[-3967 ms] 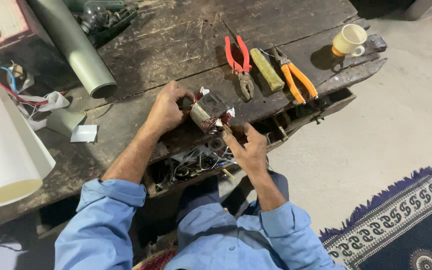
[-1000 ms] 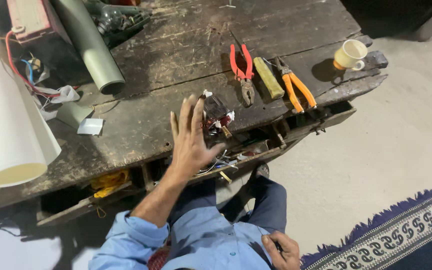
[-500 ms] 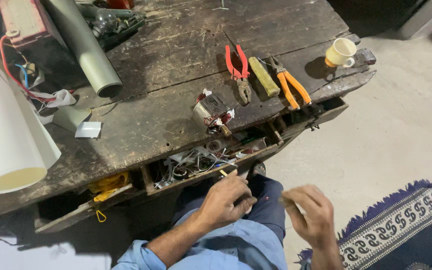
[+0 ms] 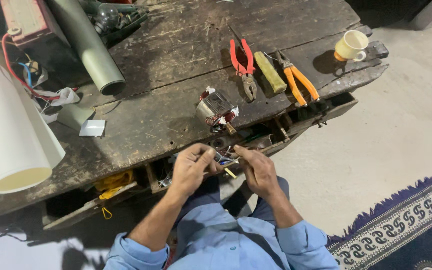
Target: The person holds a small electrical component with copper windings and repeatedly taps its shaft with a wooden stick. They rotate the component to access different sides while continuing to tap it on the workbench.
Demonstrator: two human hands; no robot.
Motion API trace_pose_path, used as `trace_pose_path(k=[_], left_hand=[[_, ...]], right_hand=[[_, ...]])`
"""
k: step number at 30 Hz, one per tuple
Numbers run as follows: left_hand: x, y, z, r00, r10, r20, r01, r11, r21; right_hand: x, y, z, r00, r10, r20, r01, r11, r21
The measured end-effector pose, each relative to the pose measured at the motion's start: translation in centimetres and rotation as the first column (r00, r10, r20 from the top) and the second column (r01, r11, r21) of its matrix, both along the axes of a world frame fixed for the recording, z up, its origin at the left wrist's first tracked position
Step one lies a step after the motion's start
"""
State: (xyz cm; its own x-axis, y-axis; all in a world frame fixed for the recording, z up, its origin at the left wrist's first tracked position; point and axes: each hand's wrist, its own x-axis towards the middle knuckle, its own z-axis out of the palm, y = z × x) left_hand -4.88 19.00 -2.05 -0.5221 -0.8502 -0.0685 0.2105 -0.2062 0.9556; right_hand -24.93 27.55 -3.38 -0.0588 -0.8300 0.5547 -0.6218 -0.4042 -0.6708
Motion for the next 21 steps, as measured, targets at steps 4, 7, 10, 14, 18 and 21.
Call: trace_pose_path(k=[4, 7, 10, 14, 18, 21], left_hand=[[-0.7, -2.6, -0.1, 0.996, 0.078, -0.038, -0.075, 0.993, 0.088], [-1.1, -2.7, 0.5, 0.995, 0.080, 0.052, -0.079, 0.997, -0.022], [-0.8, -3.1, 2.0, 0.969, 0.153, 0.195, -0.101, 0.962, -0.253], [0.4, -6.1, 4.5, 0.946, 0.298, 0.128, -0.222, 0.883, -0.413], [-0.3, -9.5, 6.2, 0.983, 0.127, 0.135, -0.063, 0.914, -0.400], [-1.2, -10.5, 6.5, 0.933, 0.091, 0.348, 0.097, 0.868, -0.486]], right_hand=[[0.3, 0.3, 0.0, 0.964, -0.098, -0.245, 0.055, 0.982, -0.179], [0.3, -0.4, 0.1, 0.985, -0.100, -0.143, 0.082, 0.988, -0.131], [-0.6, -1.1, 0.1, 1.000, -0.009, -0.010, 0.008, 0.996, -0.085], [-1.6, -1.4, 0.3, 0.997, -0.014, 0.079, 0.012, 0.999, 0.033], [-1.4, -2.0, 1.0, 0.976, -0.155, 0.153, 0.130, 0.978, 0.164], [-0.8, -2.1, 1.8, 0.959, -0.203, 0.196, 0.163, 0.966, 0.198]])
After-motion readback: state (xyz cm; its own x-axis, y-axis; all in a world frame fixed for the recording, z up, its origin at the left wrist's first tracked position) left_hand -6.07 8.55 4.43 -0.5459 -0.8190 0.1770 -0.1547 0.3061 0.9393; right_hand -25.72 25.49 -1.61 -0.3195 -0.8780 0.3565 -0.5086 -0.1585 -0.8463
